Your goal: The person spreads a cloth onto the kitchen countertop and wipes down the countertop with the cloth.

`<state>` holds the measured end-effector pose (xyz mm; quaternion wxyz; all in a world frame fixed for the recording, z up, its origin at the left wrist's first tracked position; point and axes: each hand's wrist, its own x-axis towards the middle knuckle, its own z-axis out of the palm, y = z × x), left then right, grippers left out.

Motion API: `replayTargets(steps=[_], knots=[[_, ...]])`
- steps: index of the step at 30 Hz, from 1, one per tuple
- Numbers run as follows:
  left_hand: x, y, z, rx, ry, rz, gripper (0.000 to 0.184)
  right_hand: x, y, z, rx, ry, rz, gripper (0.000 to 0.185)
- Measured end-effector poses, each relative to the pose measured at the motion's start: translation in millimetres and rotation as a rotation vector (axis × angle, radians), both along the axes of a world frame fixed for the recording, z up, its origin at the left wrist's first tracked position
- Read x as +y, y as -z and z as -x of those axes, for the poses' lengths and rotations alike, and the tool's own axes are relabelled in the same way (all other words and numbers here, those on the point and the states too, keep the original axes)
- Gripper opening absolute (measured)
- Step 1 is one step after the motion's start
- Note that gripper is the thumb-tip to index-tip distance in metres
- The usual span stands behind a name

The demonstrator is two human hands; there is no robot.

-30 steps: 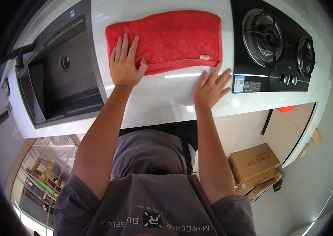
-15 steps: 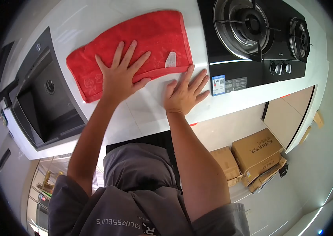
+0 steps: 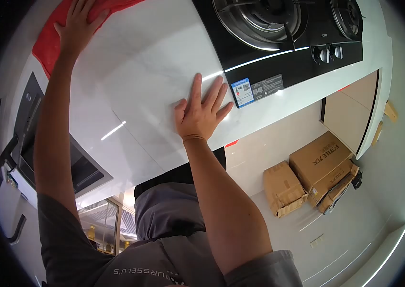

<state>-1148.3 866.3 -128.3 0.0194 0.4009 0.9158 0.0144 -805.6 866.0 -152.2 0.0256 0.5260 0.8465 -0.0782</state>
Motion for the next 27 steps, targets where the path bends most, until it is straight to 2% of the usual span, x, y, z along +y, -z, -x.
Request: replayTargets(steps=[5, 7, 11, 13, 16, 18, 19, 23, 25, 26, 27], knots=[[-18, 11, -29, 0.034, 0.030, -0.097, 0.075, 2, 1, 0, -0.015, -0.019, -0.028, 0.069], [-25, 15, -37, 0.086, 0.057, -0.169, 0.067, 2, 1, -1, -0.008, -0.019, -0.022, 0.069], [-30, 25, -37, 0.119, 0.048, -0.115, 0.057, 0, 5, 1, 0.012, -0.011, -0.032, 0.068], [-30, 27, -44, 0.064, -0.055, -0.116, 0.050, 0, 5, 1, 0.022, -0.021, -0.040, 0.069], [-53, 34, -69, -0.025, -0.047, -0.226, 0.047, 0, 7, 1, 0.043, -0.022, -0.043, 0.070], [-79, 49, -91, 0.033, 0.057, -0.307, 0.056, 0, 7, 0, 0.041, -0.025, -0.063, 0.070], [-89, 38, -118, 0.074, 0.056, -0.286, 0.048, -1, 7, 0, 0.045, -0.024, -0.062, 0.070], [-160, 19, -219, -0.112, 0.152, -0.034, 0.059, 0, 3, 0, 0.073, -0.018, -0.046, 0.069], [-199, 7, -264, -0.254, 0.226, -0.028, 0.061, -1, 3, 1, 0.093, -0.018, -0.029, 0.068], [-213, 5, -284, -0.371, 0.176, -0.089, 0.060, 0, 5, 1, 0.068, -0.003, -0.024, 0.068], [-218, -6, -297, -0.428, 0.149, -0.032, 0.058, 0, 6, 1, 0.042, 0.012, -0.019, 0.067]])
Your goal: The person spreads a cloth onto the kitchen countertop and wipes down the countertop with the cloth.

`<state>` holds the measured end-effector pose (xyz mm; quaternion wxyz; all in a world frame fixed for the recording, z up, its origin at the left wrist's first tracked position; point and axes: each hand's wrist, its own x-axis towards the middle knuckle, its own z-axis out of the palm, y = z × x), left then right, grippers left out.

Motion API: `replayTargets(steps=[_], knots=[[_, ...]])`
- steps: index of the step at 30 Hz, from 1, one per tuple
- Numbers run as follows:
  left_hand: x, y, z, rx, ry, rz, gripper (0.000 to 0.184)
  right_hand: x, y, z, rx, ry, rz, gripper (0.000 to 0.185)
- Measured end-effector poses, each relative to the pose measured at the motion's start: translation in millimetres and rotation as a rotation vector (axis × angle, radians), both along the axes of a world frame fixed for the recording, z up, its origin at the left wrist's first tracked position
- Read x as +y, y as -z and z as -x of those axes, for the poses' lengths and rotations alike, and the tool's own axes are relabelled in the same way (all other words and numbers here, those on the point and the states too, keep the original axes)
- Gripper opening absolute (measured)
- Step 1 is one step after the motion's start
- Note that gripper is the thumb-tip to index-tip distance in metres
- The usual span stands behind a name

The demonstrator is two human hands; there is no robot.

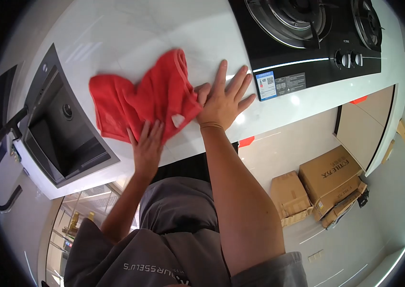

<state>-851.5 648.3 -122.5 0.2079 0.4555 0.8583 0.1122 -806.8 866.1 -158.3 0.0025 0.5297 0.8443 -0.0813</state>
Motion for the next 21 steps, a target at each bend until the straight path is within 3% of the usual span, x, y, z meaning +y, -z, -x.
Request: replayTargets(steps=[3, 7, 9, 15, 18, 19, 20, 21], knots=[[-4, 4, -4, 0.112, -0.006, 0.000, 0.057, 0, -6, 2, -0.001, 0.006, 0.039, 0.066], [35, 4, 57, 0.162, 0.045, 0.138, 0.062, 1, -3, -1, -0.001, -0.007, 0.027, 0.066], [68, 13, 102, 0.309, -0.024, 0.126, 0.065, 1, -3, -3, 0.007, -0.021, 0.016, 0.067], [182, 38, 247, 0.444, -0.116, -0.153, 0.053, 2, -6, -1, 0.035, -0.015, 0.008, 0.075], [221, 47, 273, 0.599, -0.202, -0.243, 0.044, 1, -5, -1, 0.014, -0.026, 0.000, 0.076], [229, 33, 265, 0.501, -0.292, -0.066, 0.042, 1, -5, -2, 0.015, -0.029, -0.005, 0.076], [222, 43, 263, 0.502, -0.297, -0.064, 0.042, 2, -5, -2, 0.017, -0.033, -0.011, 0.076], [211, 64, 262, 0.514, -0.280, -0.204, 0.041, 2, -5, -2, 0.020, -0.041, -0.011, 0.076]])
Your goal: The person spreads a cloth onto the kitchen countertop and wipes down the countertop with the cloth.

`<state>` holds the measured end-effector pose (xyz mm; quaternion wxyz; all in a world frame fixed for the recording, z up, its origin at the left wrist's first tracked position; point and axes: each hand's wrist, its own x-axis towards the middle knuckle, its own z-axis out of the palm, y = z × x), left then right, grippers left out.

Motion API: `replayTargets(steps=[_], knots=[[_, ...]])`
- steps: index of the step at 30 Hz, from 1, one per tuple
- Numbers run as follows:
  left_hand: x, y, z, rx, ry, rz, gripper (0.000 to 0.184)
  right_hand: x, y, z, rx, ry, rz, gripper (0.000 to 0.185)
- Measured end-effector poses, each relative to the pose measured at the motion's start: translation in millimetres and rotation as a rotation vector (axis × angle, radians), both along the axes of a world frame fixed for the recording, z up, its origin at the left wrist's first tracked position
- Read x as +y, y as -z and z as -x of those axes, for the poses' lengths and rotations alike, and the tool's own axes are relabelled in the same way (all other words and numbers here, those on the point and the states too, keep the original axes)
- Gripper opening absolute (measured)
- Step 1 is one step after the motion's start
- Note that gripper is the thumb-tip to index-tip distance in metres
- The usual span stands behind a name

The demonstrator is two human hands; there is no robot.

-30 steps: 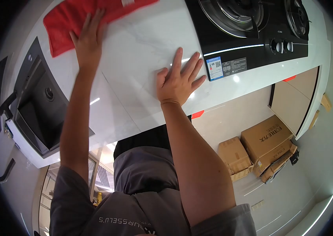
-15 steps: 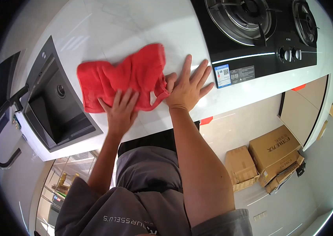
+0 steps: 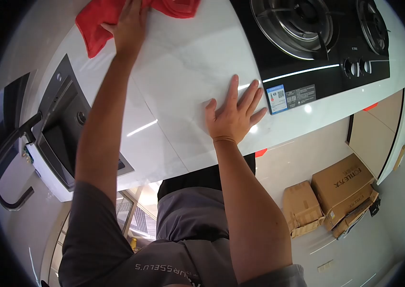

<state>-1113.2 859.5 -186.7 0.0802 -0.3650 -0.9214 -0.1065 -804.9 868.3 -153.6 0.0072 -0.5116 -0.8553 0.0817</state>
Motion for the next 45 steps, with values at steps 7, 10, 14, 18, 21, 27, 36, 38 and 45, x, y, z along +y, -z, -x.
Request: replayTargets(steps=[7, 10, 14, 18, 21, 27, 36, 38, 45], knots=[[-94, -28, -129, -0.082, 0.175, 0.035, 0.041, -1, 3, -2, -0.027, -0.003, -0.002, 0.074], [-157, -42, -212, -0.267, 0.244, 0.137, 0.039, -1, 4, -4, -0.017, -0.011, -0.004, 0.072], [-206, -48, -291, -0.356, 0.236, 0.178, 0.042, -1, 8, -3, -0.048, 0.026, 0.024, 0.069], [-189, -42, -262, -0.293, 0.271, 0.298, 0.044, 0, 7, -2, -0.100, 0.046, 0.055, 0.070], [-131, -34, -184, -0.151, 0.156, 0.418, 0.050, 0, 0, -1, 0.026, 0.009, 0.008, 0.072], [-18, -17, -7, -0.108, 0.184, -0.062, 0.047, -1, 3, 0, 0.000, 0.020, -0.010, 0.073], [-19, -12, -48, -0.036, 0.124, -0.075, 0.045, -2, -1, 0, -0.012, 0.009, 0.002, 0.068], [-51, -25, -93, -0.093, 0.140, -0.019, 0.046, -2, 2, -1, -0.020, 0.005, -0.017, 0.063], [-200, -40, -255, -0.383, 0.254, 0.091, 0.041, -1, 4, -1, -0.002, 0.013, -0.001, 0.061]])
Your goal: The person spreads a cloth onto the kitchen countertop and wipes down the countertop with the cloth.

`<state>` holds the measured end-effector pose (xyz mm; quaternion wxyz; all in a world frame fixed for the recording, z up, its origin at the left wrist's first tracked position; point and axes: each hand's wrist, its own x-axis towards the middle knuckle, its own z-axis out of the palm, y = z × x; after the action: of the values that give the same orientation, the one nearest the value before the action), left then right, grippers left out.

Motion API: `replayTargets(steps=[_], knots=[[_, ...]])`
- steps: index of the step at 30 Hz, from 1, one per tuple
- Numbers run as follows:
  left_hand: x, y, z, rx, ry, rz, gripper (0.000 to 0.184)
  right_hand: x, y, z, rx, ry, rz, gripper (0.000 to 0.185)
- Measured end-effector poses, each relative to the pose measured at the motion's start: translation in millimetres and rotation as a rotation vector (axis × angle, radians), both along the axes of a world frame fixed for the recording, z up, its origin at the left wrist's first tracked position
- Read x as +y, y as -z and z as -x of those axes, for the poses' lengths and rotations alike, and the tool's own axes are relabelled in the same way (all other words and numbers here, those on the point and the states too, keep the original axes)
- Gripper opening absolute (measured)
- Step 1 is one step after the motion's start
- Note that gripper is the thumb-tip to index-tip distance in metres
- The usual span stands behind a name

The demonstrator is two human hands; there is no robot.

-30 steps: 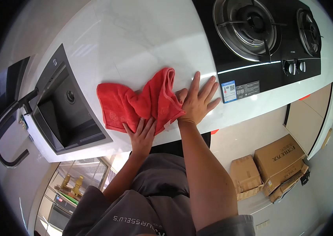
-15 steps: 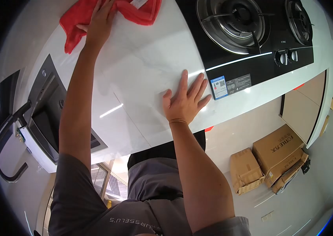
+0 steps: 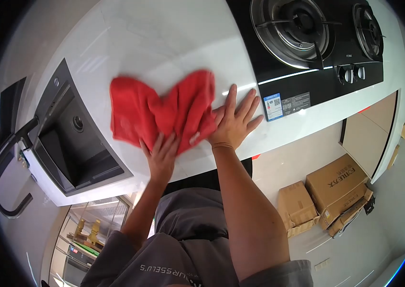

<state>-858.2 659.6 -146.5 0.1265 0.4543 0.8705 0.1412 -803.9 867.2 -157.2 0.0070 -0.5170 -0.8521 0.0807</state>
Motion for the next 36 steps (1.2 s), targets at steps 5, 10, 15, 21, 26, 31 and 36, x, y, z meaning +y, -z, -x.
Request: replayTargets(steps=[5, 10, 15, 21, 26, 31, 36], knots=[[-7, -2, 26, 0.052, 0.097, 0.104, 0.046, -2, 2, 1, -0.058, 0.020, -0.001, 0.057], [89, -2, 164, 0.289, -0.004, 0.121, 0.053, -1, 1, 0, -0.032, -0.003, -0.017, 0.059], [166, 16, 269, 0.311, -0.093, -0.195, 0.047, -2, 3, 0, -0.035, -0.004, -0.034, 0.062], [160, 30, 242, 0.277, -0.179, -0.381, 0.045, -2, 3, 0, -0.008, -0.019, -0.057, 0.062], [61, 12, 111, 0.027, -0.153, -0.251, 0.043, -2, 4, -1, -0.034, -0.016, -0.050, 0.060], [-57, -16, -35, -0.249, -0.099, -0.028, 0.040, -2, 8, -2, -0.040, 0.000, -0.043, 0.060], [-77, -20, -16, -0.287, 0.090, 0.096, 0.041, -1, 12, -4, -0.034, 0.016, -0.070, 0.060]])
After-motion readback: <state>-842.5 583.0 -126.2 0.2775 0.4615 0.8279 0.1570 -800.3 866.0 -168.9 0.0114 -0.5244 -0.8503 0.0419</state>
